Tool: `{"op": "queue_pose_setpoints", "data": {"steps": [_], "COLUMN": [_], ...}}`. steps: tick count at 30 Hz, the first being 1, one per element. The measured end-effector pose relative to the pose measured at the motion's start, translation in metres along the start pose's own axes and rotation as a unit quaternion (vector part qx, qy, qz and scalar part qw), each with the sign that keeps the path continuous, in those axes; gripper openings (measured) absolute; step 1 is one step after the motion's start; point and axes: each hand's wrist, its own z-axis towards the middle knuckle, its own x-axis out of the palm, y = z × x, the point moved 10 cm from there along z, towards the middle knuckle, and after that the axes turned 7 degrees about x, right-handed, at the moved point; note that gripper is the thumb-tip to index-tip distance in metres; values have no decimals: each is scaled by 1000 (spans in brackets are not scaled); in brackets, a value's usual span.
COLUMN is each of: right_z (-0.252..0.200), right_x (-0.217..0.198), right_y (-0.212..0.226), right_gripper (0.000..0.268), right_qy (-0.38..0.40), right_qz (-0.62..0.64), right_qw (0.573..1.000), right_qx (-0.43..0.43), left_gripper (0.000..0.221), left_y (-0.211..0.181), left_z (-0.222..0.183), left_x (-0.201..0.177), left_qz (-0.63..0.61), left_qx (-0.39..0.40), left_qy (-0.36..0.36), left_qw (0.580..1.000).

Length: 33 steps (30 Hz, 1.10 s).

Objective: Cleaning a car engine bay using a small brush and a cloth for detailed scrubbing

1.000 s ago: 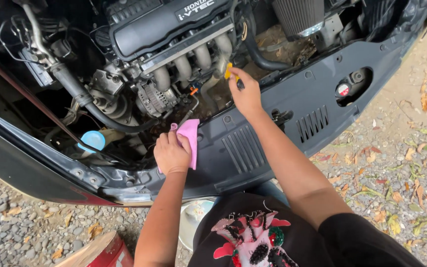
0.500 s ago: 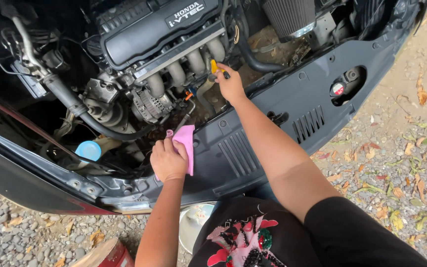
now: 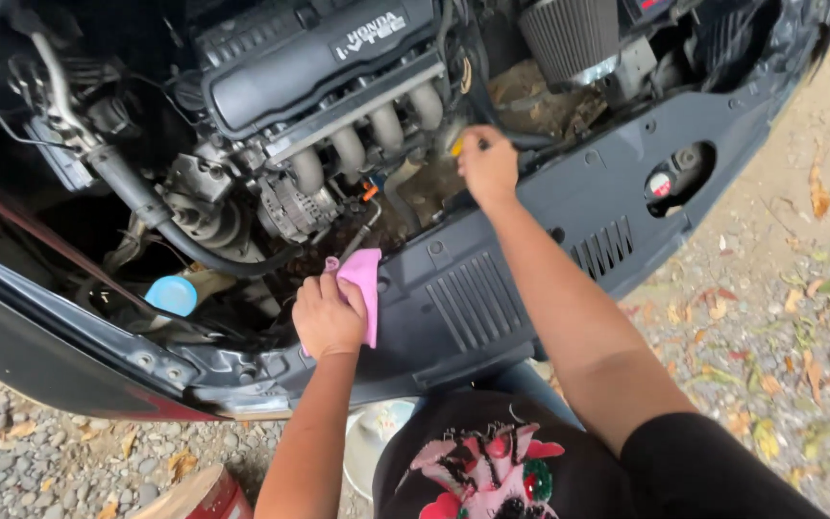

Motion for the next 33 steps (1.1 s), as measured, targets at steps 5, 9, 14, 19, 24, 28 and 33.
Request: {"op": "queue_pose_setpoints", "data": {"steps": [5, 9, 14, 19, 24, 28, 33], "right_z": [-8, -41, -68, -47, -34, -78, -189], "right_x": [-61, -77, -53, -49, -70, -40, 65], "right_y": [23, 59, 111, 116, 134, 159, 164], "right_gripper": [25, 33, 36, 19, 16, 20, 13], "right_qy": [-14, 26, 165, 101, -120, -280, -258], "right_qz": [312, 367, 300, 229, 44, -144, -289], "right_qw": [942, 922, 906, 907, 924, 824, 695], "right_qx": [-120, -116, -248, -338, -361, -471, -606], "left_gripper": [17, 22, 18, 17, 16, 18, 19], "left_y": [-2, -8, -8, 5, 0, 1, 0], "left_z": [1, 4, 6, -11, -1, -3, -2], "left_x": [0, -10, -8, 16, 0, -2, 1], "left_qz": [7, -34, -23, 21, 23, 8, -2], "left_qx": [11, 15, 14, -4, -6, -9, -5], "left_qy": [-3, 17, 23, 2, -1, -16, -22], "left_qw": [1000, 999, 999, 1000, 1000, 1000, 1000]}}
